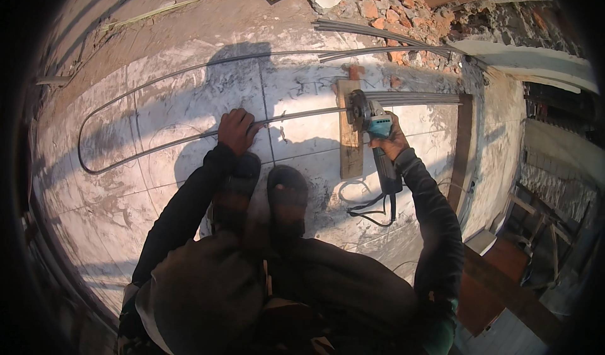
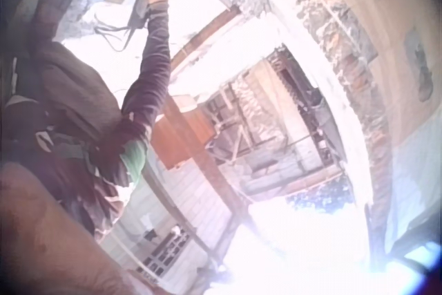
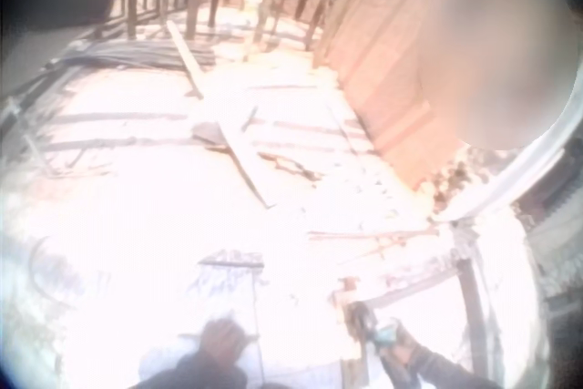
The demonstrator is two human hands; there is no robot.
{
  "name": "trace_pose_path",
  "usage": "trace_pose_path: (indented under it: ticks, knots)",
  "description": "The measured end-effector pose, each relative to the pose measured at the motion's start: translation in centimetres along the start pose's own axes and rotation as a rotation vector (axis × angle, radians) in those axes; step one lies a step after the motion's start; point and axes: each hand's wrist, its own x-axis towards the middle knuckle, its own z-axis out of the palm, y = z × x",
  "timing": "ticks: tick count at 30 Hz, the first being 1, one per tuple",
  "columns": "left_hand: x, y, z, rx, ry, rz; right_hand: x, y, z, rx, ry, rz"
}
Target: The person uses an angle grinder to cut through a bundle of metal rods supported by a wooden block on a tiled floor.
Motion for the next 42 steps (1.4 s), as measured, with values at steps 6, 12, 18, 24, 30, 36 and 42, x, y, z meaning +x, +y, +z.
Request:
trace_pose_path:
  ticks: [6,12,18,24,30,36,42]
  knots:
    - [0.1,0.1,-0.1,-0.034,0.029,-0.007,0.6,-0.3,-0.5,-0.100,-0.015,-0.023]
    - [0.1,0.1,-0.3,-0.007,-0.015,-0.042,1.6,-0.1,-0.7,-0.089,0.010,0.007]
    - [0.3,0.1,-0.3,-0.007,-0.020,-0.040,1.8,-0.1,-0.7,-0.196,0.015,-0.041]
    - [0.2,0.1,-0.4,0.000,-0.002,-0.036,1.1,-0.8,-0.1,-0.198,0.004,-0.015]
    - [0.4,0.2,-0.3,0.013,-0.014,-0.036,0.8,1.0,-1.0,0.000,-0.038,-0.083]
    - [0.3,0.1,-0.3,0.017,-0.022,-0.041,0.6,1.1,-1.0,0.087,-0.074,-0.059]
    - [0.3,0.1,-0.2,0.023,-0.011,-0.034,0.4,0.9,-1.0,-0.032,-0.074,-0.102]
